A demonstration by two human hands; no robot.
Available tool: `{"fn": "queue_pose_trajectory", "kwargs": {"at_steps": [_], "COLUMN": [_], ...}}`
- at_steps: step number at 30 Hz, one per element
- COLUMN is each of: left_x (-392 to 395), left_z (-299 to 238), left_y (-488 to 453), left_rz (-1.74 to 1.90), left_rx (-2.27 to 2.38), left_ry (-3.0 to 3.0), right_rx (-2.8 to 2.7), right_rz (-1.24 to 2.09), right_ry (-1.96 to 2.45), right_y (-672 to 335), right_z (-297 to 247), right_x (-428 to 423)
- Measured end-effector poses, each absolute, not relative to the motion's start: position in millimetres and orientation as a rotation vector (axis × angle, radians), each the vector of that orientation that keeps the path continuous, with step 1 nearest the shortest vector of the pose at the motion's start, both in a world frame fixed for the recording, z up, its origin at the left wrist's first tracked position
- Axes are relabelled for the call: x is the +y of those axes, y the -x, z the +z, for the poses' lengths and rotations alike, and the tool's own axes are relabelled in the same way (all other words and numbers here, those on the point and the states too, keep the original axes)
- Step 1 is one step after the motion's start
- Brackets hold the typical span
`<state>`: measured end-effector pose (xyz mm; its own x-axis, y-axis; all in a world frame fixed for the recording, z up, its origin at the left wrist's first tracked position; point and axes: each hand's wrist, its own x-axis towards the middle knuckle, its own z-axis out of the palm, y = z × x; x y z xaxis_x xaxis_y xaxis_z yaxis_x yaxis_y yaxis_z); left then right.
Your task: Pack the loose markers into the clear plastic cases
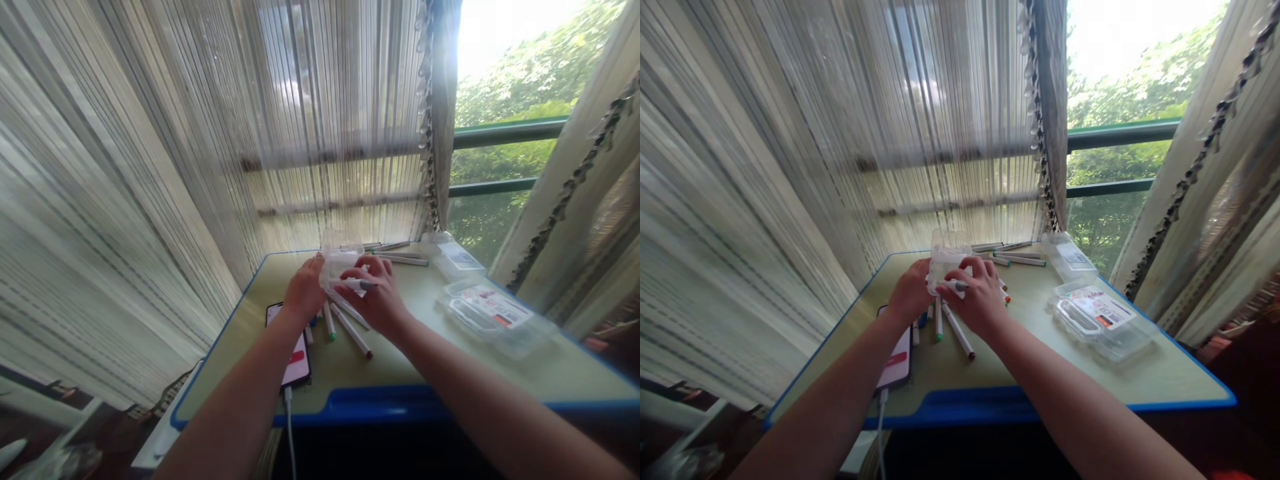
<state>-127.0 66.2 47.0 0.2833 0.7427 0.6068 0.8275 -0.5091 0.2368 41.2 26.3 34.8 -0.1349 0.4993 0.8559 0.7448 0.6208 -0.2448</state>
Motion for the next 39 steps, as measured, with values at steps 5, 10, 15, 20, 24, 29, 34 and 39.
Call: {"fn": "queue_pose_trajectory", "kwargs": {"at_steps": [5,10,15,20,24,29,34,39], "left_x": [70,70,74,82,86,84,79,82], "left_z": [45,47,47,47,47,49,50,43], "left_y": [129,132,141,157,164,165,165,168], "left_rz": [-1.083,-1.118,-1.211,-1.297,-1.372,-1.443,-1.456,-1.428], "left_rx": [-1.505,-1.529,-1.555,-1.496,-1.525,-1.516,-1.400,-1.495], "left_ry": [2.417,2.335,2.195,2.089,2.022,1.976,2.008,1.920], "right_rx": [-1.867,-1.847,-1.635,-1.346,-1.504,-1.750,-2.124,-2.338], "right_rz": [-0.303,-0.226,-0.179,-0.108,-0.096,-0.065,-0.018,-0.050], "right_ry": [1.230,1.100,0.940,1.063,1.245,1.555,1.820,1.724], "right_y": [-27,-34,-53,-65,-69,-74,-72,-51], "right_z": [37,31,29,28,17,14,41,59], "right_x": [33,35,38,51,62,78,118,158]}}
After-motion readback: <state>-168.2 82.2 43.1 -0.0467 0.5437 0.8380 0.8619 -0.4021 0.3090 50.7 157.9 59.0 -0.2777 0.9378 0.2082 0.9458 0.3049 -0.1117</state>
